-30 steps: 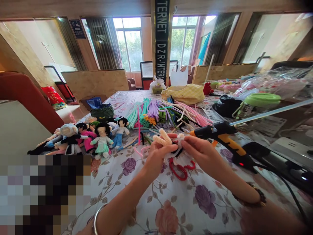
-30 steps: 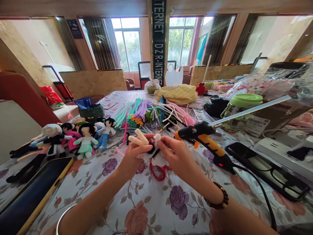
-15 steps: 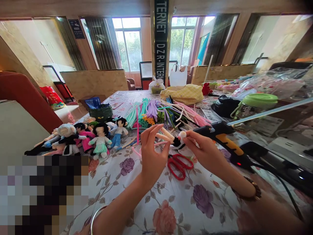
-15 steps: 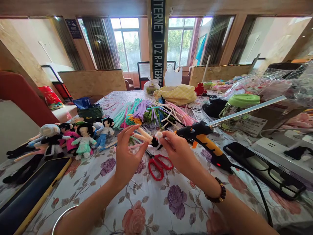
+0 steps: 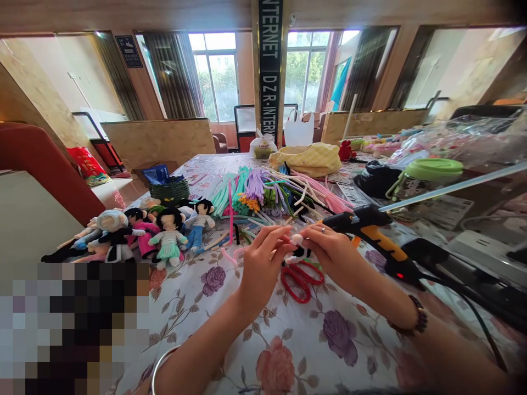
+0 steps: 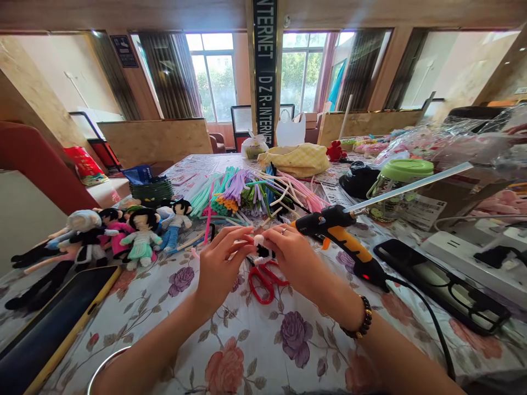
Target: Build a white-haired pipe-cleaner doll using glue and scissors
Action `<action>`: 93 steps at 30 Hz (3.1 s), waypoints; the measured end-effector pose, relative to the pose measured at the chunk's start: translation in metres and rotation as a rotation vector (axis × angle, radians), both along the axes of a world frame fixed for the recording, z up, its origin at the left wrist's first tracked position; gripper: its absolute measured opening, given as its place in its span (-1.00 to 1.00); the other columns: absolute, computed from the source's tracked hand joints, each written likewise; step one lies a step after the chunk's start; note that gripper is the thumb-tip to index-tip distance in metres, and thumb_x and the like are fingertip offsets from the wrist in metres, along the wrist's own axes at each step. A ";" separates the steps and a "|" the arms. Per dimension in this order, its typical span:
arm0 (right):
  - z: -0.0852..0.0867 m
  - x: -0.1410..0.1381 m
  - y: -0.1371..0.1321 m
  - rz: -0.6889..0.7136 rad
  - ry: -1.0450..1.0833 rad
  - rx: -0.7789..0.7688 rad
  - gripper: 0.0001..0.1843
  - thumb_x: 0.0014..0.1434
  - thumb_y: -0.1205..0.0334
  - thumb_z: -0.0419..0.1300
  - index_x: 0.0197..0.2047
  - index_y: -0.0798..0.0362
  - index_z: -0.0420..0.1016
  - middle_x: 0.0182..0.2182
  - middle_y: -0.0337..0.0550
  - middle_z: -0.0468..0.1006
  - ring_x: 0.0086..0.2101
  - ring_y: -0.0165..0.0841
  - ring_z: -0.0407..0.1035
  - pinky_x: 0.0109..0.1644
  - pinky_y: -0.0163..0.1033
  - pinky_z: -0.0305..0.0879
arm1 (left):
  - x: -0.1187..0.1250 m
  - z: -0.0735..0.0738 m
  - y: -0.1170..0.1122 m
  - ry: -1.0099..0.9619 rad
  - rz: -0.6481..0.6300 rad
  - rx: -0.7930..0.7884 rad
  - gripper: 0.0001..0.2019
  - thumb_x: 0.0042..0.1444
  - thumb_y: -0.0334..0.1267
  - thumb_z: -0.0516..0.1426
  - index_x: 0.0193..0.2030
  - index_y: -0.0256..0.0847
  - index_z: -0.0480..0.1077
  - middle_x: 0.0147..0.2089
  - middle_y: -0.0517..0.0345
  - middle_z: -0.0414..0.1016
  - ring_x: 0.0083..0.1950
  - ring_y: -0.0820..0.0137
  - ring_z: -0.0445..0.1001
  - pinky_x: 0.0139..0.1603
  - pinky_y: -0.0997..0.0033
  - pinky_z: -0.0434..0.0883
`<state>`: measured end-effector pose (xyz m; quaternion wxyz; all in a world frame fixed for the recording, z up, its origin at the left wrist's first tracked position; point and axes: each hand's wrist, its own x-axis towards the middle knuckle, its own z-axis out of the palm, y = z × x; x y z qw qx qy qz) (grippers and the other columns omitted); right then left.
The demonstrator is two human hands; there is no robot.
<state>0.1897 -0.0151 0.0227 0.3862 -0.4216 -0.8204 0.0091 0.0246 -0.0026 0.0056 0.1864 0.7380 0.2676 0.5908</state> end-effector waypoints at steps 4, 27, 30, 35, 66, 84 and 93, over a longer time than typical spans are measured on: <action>0.002 -0.001 -0.003 0.002 -0.057 -0.007 -0.75 0.25 0.42 -0.05 -0.33 0.06 0.41 -0.37 -0.07 0.53 -0.28 -0.28 0.39 -0.20 -0.20 0.32 | -0.003 0.002 0.001 0.068 0.043 0.063 -0.86 0.12 -0.40 0.14 -0.20 -0.17 0.47 -0.24 0.16 0.51 -0.28 0.50 0.51 -0.23 0.55 0.51; -0.001 0.001 -0.005 0.031 -0.146 0.013 -0.73 0.26 0.41 -0.07 -0.35 0.05 0.41 -0.38 -0.07 0.50 -0.29 -0.29 0.34 -0.21 -0.17 0.32 | -0.001 0.005 -0.003 0.027 0.004 -0.108 -0.92 0.06 -0.41 0.18 -0.35 -0.18 0.50 -0.35 0.19 0.53 -0.36 0.49 0.51 -0.37 0.59 0.48; -0.001 0.001 -0.005 0.028 -0.147 0.020 -0.72 0.26 0.41 -0.08 -0.35 0.05 0.41 -0.38 -0.07 0.50 -0.30 -0.29 0.34 -0.21 -0.18 0.32 | 0.000 0.006 -0.004 0.013 -0.003 -0.131 -0.93 0.05 -0.39 0.19 -0.36 -0.18 0.50 -0.36 0.18 0.53 -0.36 0.48 0.50 -0.38 0.58 0.49; 0.001 0.000 -0.005 0.009 -0.137 0.011 -0.72 0.27 0.39 -0.08 -0.37 0.07 0.41 -0.40 -0.07 0.50 -0.31 -0.29 0.33 -0.22 -0.18 0.30 | 0.000 0.006 -0.002 -0.019 -0.041 -0.181 -0.90 0.03 -0.42 0.19 -0.33 -0.17 0.52 -0.32 0.18 0.54 -0.34 0.48 0.51 -0.35 0.57 0.50; 0.003 -0.001 -0.005 -0.002 0.006 -0.047 -0.78 0.20 0.37 0.02 -0.45 0.03 0.39 -0.52 -0.19 0.49 -0.46 -0.37 0.36 -0.36 -0.29 0.24 | 0.000 0.008 0.001 -0.086 -0.077 -0.319 -0.95 -0.03 -0.31 0.25 -0.41 -0.18 0.57 -0.41 0.13 0.55 -0.40 0.43 0.49 -0.40 0.49 0.46; 0.000 -0.001 -0.005 -0.011 -0.022 -0.069 -0.79 0.19 0.40 0.03 -0.44 0.05 0.40 -0.49 -0.16 0.50 -0.43 -0.35 0.37 -0.34 -0.27 0.25 | -0.002 0.011 0.002 -0.113 -0.148 -0.453 -0.95 -0.07 -0.33 0.27 -0.42 -0.23 0.58 -0.38 0.07 0.57 -0.35 0.39 0.53 -0.32 0.46 0.50; -0.003 -0.001 -0.005 -0.011 -0.025 -0.054 -0.80 0.19 0.41 0.02 -0.41 0.05 0.40 -0.47 -0.15 0.51 -0.41 -0.34 0.37 -0.31 -0.25 0.26 | -0.002 0.011 0.002 -0.156 -0.189 -0.595 -0.89 -0.12 -0.27 0.30 -0.42 -0.26 0.58 -0.37 0.08 0.56 -0.34 0.39 0.52 -0.32 0.48 0.47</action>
